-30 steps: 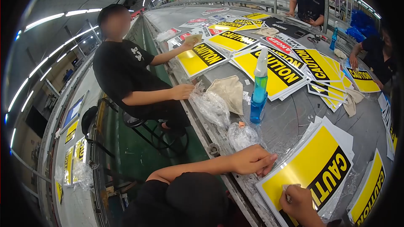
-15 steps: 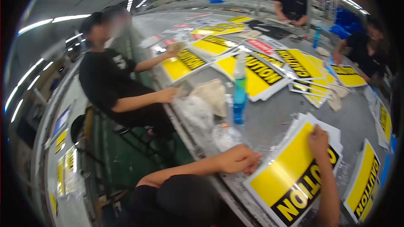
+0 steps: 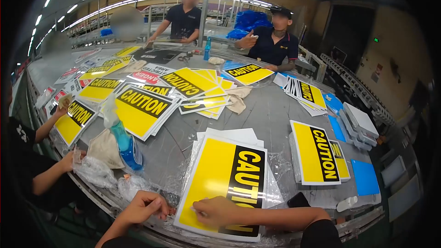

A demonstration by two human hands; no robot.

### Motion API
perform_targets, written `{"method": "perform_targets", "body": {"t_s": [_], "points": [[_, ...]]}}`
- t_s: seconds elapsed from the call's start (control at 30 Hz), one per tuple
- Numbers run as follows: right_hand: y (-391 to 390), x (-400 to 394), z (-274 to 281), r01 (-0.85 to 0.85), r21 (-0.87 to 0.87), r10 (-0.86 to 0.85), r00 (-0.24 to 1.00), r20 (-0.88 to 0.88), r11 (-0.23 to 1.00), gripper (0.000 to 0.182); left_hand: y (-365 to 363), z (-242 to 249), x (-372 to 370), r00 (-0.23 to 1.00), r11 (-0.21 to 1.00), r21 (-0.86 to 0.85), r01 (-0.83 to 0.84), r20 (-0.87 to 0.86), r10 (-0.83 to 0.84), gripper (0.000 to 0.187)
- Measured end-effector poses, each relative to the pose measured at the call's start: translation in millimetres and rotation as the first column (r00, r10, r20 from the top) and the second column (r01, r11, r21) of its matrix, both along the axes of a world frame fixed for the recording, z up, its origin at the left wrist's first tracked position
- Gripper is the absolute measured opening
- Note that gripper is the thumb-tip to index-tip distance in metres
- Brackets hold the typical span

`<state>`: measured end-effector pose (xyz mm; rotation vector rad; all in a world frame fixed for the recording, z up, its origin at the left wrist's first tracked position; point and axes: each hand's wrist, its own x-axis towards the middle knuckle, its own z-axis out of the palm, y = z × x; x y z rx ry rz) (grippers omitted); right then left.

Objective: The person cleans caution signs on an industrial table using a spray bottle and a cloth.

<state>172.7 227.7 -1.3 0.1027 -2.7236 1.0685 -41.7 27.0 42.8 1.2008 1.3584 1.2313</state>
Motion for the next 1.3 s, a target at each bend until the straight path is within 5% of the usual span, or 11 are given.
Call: {"method": "perform_targets", "body": {"t_s": [0.2, 0.33, 0.43, 0.87, 1.0, 1.17, 1.3], "points": [[81.9, -21.4, 5.4, 0.355, 0.124, -0.352, 0.935, -0.05, 0.927, 0.02, -3.1, 49.8, -3.8, 0.953, 0.944, 0.235, 0.23, 0.141, -0.268, 0.055], [131.5, -51.3, -1.5, 0.551, 0.126, -0.549, 0.834, -0.053, 0.825, 0.02, -1.0, 100.3, 8.5, 0.831, 0.833, 0.18, 0.524, 0.111, -0.546, 0.058], [129.4, -58.5, -6.6, 0.544, 0.235, -0.524, 0.839, -0.148, 0.805, 0.02, -5.2, 130.3, 40.1, 0.872, 0.871, 0.139, 0.471, 0.077, -0.484, 0.089], [128.8, -56.8, -11.8, 0.578, 0.183, -0.566, 0.816, -0.118, 0.796, 0.02, 9.7, 182.2, 100.0, 0.676, 0.759, 0.286, 0.584, 0.345, -0.651, 0.117], [126.6, -55.3, -6.8, 0.572, 0.185, -0.566, 0.82, -0.088, 0.799, 0.02, 16.3, 181.4, 103.6, 0.694, 0.739, 0.289, 0.609, 0.258, -0.673, 0.118], [127.9, -56.0, -8.1, 0.558, 0.187, -0.551, 0.83, -0.091, 0.809, 0.02, 14.3, 172.5, 113.7, 0.635, 0.744, 0.334, 0.579, 0.387, -0.668, 0.11], [128.1, -56.3, -7.5, 0.574, 0.203, -0.57, 0.817, -0.082, 0.793, 0.02, 19.8, 174.9, 110.1, 0.689, 0.705, 0.369, 0.606, 0.198, -0.697, 0.094]]}}
